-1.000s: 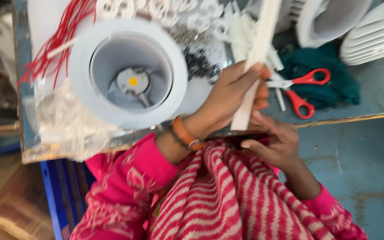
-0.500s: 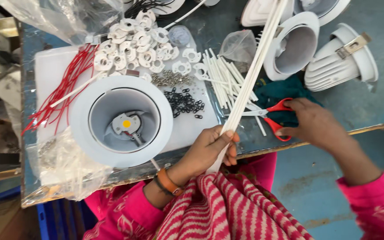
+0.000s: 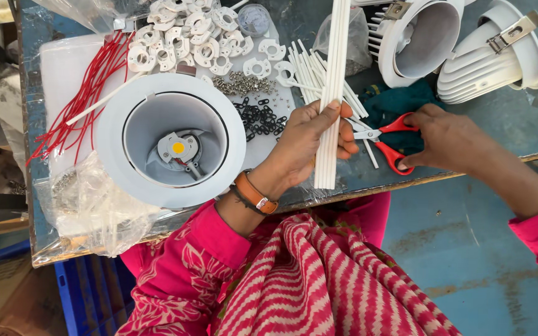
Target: The person gathers white plastic rods and uses red-handled scissors to cut them into shorter segments. The cut pieces are placed on the workbench alongside other lighting assembly components.
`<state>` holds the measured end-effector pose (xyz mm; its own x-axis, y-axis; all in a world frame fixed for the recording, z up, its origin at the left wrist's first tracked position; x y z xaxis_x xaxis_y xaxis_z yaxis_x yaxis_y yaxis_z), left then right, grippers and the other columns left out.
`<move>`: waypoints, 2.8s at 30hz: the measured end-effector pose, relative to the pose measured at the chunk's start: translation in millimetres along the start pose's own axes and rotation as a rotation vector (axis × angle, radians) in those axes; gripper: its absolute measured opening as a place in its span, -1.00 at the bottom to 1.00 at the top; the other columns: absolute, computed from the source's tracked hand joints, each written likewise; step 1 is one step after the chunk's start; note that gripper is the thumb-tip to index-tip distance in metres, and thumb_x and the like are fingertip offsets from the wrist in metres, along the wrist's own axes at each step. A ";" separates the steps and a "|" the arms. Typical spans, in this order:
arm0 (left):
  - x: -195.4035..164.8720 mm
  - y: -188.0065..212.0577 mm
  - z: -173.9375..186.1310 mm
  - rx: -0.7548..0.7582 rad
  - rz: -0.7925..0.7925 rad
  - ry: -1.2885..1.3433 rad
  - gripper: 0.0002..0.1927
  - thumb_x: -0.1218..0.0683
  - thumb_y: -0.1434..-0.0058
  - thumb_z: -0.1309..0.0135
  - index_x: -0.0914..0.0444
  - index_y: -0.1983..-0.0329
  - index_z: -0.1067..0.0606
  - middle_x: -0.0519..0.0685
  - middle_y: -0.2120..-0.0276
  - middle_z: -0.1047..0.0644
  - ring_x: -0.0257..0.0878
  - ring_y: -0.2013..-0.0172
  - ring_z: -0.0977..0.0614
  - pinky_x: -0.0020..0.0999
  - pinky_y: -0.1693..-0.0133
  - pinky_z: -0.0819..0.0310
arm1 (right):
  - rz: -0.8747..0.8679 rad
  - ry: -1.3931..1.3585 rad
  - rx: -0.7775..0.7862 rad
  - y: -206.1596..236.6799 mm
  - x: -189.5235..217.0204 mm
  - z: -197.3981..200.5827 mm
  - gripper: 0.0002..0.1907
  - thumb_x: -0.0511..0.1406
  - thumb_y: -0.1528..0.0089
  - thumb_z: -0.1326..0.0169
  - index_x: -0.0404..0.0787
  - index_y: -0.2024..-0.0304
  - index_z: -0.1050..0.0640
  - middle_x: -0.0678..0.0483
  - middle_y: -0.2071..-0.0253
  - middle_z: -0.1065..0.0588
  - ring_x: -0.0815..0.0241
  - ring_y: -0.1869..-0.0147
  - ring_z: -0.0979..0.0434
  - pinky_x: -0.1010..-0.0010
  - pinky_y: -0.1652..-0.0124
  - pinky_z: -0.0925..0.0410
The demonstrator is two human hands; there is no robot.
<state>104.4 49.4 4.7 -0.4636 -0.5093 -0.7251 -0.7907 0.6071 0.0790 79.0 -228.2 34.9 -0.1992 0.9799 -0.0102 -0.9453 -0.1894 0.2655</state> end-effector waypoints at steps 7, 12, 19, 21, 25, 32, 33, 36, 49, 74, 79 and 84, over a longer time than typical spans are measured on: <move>-6.8 9.2 -12.3 0.099 0.025 0.024 -0.68 -0.04 -0.52 0.12 0.34 0.02 -0.43 0.04 0.37 -0.58 -0.16 0.36 -0.70 -0.34 0.33 -0.67 | 0.016 -0.069 -0.103 1.6 -14.8 -6.3 -0.35 -0.12 0.07 -0.40 -0.21 -0.04 -0.59 -0.06 -0.01 -0.52 -0.05 -0.02 -0.57 0.18 0.00 -0.45; -10.8 12.9 -15.0 0.161 0.025 0.057 -0.67 -0.04 -0.54 0.12 0.35 0.02 -0.43 0.07 0.36 -0.59 -0.12 0.35 -0.71 -0.32 0.33 -0.68 | 0.016 -0.159 -0.112 10.9 -25.0 -2.4 -0.48 -0.27 0.04 -0.35 -0.23 0.03 -0.58 -0.05 0.04 -0.55 0.00 0.04 -0.62 0.24 0.03 -0.46; -11.8 22.2 -19.4 0.215 0.043 0.050 -0.67 -0.04 -0.54 0.10 0.35 0.01 -0.45 0.04 0.35 -0.58 -0.13 0.36 -0.70 -0.35 0.35 -0.65 | -0.095 -0.652 -0.166 25.6 -34.9 -8.3 -0.52 -0.31 -0.04 -0.31 -0.28 0.00 -0.53 -0.01 0.06 -0.59 0.17 0.06 -0.64 0.31 0.26 -0.48; -12.5 26.8 -18.3 0.223 0.062 0.030 -0.67 -0.05 -0.54 0.11 0.34 0.02 -0.45 0.04 0.35 -0.59 -0.14 0.37 -0.70 -0.36 0.35 -0.65 | -0.265 -0.570 -0.127 26.4 -36.0 -9.3 -0.49 -0.27 -0.04 -0.44 -0.36 0.05 -0.55 -0.08 0.17 -0.61 0.11 0.13 -0.62 0.31 0.20 -0.44; -10.9 34.4 -18.1 0.215 0.077 -0.003 -0.66 -0.05 -0.55 0.12 0.34 0.02 -0.44 0.05 0.36 -0.58 -0.16 0.37 -0.69 -0.35 0.34 -0.66 | -0.236 -0.830 -0.246 26.7 -34.1 -13.7 -0.58 -0.28 -0.16 -0.41 -0.41 0.07 -0.56 -0.02 0.22 -0.60 0.26 0.17 -0.58 0.50 0.17 -0.41; -15.4 58.3 -18.3 0.103 0.238 -0.103 -0.68 -0.02 -0.53 0.16 0.35 0.04 -0.43 0.01 0.45 -0.56 -0.20 0.46 -0.67 -0.44 0.46 -0.59 | -0.197 -1.261 -0.172 65.3 -76.1 -36.9 -0.67 -0.33 -0.24 -0.29 -0.40 0.05 -0.51 -0.06 0.38 -0.50 0.19 0.44 -0.47 0.45 0.48 -0.28; -18.7 63.1 -16.1 0.074 0.251 -0.164 -0.67 -0.01 -0.53 0.17 0.36 0.05 -0.43 0.01 0.46 -0.56 -0.21 0.47 -0.67 -0.44 0.47 -0.59 | -0.055 -1.318 -0.089 76.9 -82.8 -37.2 -0.62 -0.29 -0.29 -0.30 -0.47 0.10 -0.45 -0.12 0.41 -0.50 0.14 0.45 -0.49 0.44 0.49 -0.29; -24.1 71.8 -11.9 0.009 0.319 -0.259 -0.67 0.00 -0.52 0.18 0.37 0.08 -0.44 0.01 0.49 -0.55 -0.22 0.51 -0.66 -0.44 0.49 -0.59 | 0.134 -1.571 0.685 96.0 -81.4 -41.7 -0.20 0.20 -0.21 -0.19 -0.39 -0.06 -0.44 -0.12 0.27 -0.56 0.06 0.41 -0.69 0.41 0.45 -0.43; -19.8 95.5 -15.8 -0.030 0.553 -0.474 -0.71 0.03 -0.49 0.19 0.36 0.18 -0.41 0.00 0.55 -0.53 -0.25 0.57 -0.64 -0.45 0.54 -0.56 | 0.037 -1.261 0.840 86.0 47.7 -47.2 -0.25 0.19 0.06 -0.28 -0.31 0.18 -0.59 0.03 0.44 -0.53 0.22 0.55 -0.58 0.43 0.50 -0.42; -30.3 112.7 -2.4 -0.134 0.653 -0.546 -0.70 0.02 -0.49 0.16 0.35 0.13 -0.45 -0.03 0.53 -0.51 -0.27 0.58 -0.59 -0.44 0.54 -0.52 | -0.055 -1.081 0.878 65.5 94.1 -15.2 -0.42 0.13 -0.09 -0.28 -0.26 0.53 -0.58 0.14 0.74 -0.39 0.33 0.71 -0.36 0.45 0.64 -0.16; -23.4 106.5 5.9 -0.129 0.685 -0.532 -0.70 0.02 -0.49 0.17 0.35 0.14 -0.44 -0.01 0.53 -0.52 -0.26 0.57 -0.59 -0.45 0.54 -0.52 | -0.080 -1.062 0.917 60.1 92.4 -20.3 -0.39 0.15 -0.03 -0.26 -0.30 0.54 -0.56 0.12 0.72 -0.40 0.31 0.70 -0.36 0.44 0.65 -0.17; -19.9 104.4 10.2 -0.124 0.709 -0.538 -0.69 0.02 -0.50 0.17 0.36 0.14 -0.44 -0.01 0.53 -0.51 -0.26 0.57 -0.59 -0.44 0.53 -0.52 | -0.055 -1.098 0.905 55.6 91.7 -25.3 -0.36 0.19 -0.01 -0.28 -0.27 0.55 -0.59 0.16 0.69 -0.52 0.32 0.69 -0.42 0.46 0.64 -0.24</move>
<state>35.2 129.0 20.4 -0.6339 0.3332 -0.6979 -0.4425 0.5839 0.6807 1.6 -150.4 24.3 0.5253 0.6141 0.5890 -0.3737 -0.4554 0.8081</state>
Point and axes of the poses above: each hand's wrist, its own y-axis away from the middle knuckle, its own z-axis out of the back of the hand, x = y × z, the point moved 1 cm from there along -y, towards the middle knuckle
